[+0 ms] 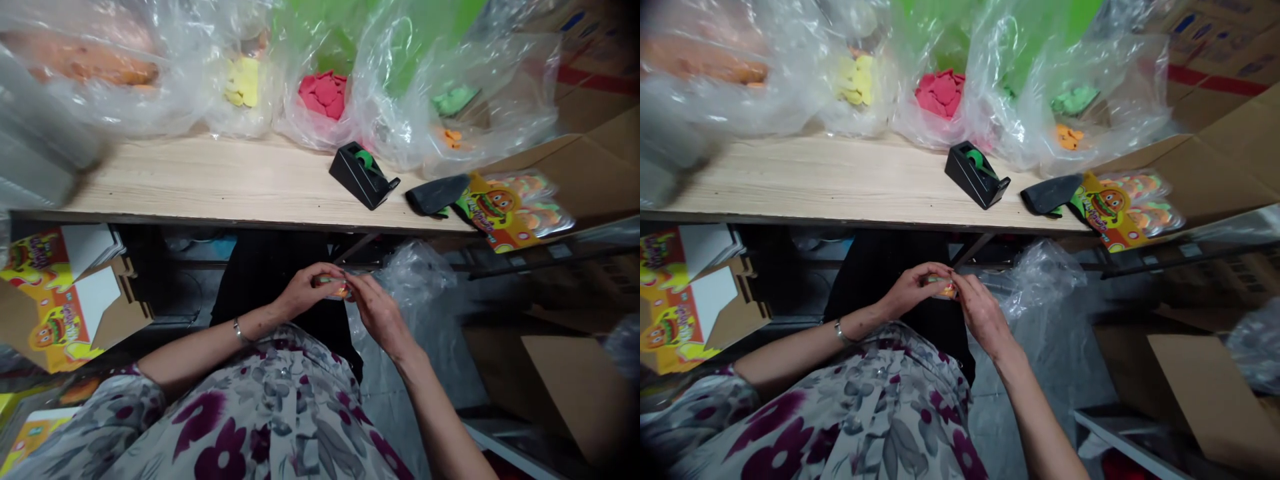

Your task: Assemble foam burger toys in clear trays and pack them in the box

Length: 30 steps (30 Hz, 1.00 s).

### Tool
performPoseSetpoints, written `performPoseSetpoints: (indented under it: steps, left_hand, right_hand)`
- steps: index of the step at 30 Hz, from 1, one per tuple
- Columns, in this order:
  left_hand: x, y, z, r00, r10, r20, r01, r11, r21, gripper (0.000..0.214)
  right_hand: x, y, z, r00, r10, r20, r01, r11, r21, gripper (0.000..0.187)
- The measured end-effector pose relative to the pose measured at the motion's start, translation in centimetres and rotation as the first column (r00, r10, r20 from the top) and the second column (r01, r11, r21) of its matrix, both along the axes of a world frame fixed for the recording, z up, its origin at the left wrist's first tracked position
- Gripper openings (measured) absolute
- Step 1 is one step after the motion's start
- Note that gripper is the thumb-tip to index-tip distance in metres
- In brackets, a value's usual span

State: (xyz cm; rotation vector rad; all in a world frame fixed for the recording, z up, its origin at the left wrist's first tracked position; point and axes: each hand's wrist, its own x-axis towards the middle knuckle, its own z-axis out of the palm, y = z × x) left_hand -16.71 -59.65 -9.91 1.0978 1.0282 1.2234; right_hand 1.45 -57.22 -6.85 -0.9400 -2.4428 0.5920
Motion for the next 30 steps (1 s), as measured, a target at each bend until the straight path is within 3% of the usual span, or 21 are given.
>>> performPoseSetpoints:
  steps: [6, 12, 17, 19, 24, 30]
  left_hand:
    - [-1.0, 0.1, 0.3, 0.995, -0.070, -0.066, 0.074, 0.996, 0.059, 0.019]
    - [-0.1, 0.5, -0.2, 0.991, -0.126, 0.040, 0.124, 0.991, 0.044, 0.032]
    - [0.3, 0.6, 0.3, 0.922, -0.081, -0.379, 0.147, 0.978, 0.147, 0.032]
    - [0.5, 0.3, 0.4, 0.914, -0.037, -0.403, 0.126, 0.972, 0.197, 0.029]
    - [0.7, -0.1, 0.2, 0.954, -0.029, -0.300, 0.090, 0.977, 0.192, 0.025]
    - [0.7, -0.6, 1.2, 0.858, 0.029, -0.512, 0.106, 0.967, 0.231, 0.023]
  right_hand:
    - [-0.4, -0.5, 0.6, 0.998, -0.025, 0.054, 0.017, 0.988, 0.153, 0.028]
    - [0.3, -0.8, 1.2, 0.984, -0.037, 0.173, -0.021, 0.947, 0.320, 0.027]
    - [0.8, -1.2, 0.6, 0.969, -0.008, 0.247, -0.070, 0.949, 0.306, 0.032]
    - [0.8, -1.1, 0.3, 0.984, -0.020, 0.178, -0.030, 0.960, 0.277, 0.029]
    - [1.0, -0.8, 0.0, 0.999, -0.038, -0.008, 0.039, 0.990, 0.136, 0.024]
    - [1.3, -1.6, 0.1, 0.998, 0.014, 0.055, -0.024, 0.981, 0.193, 0.028]
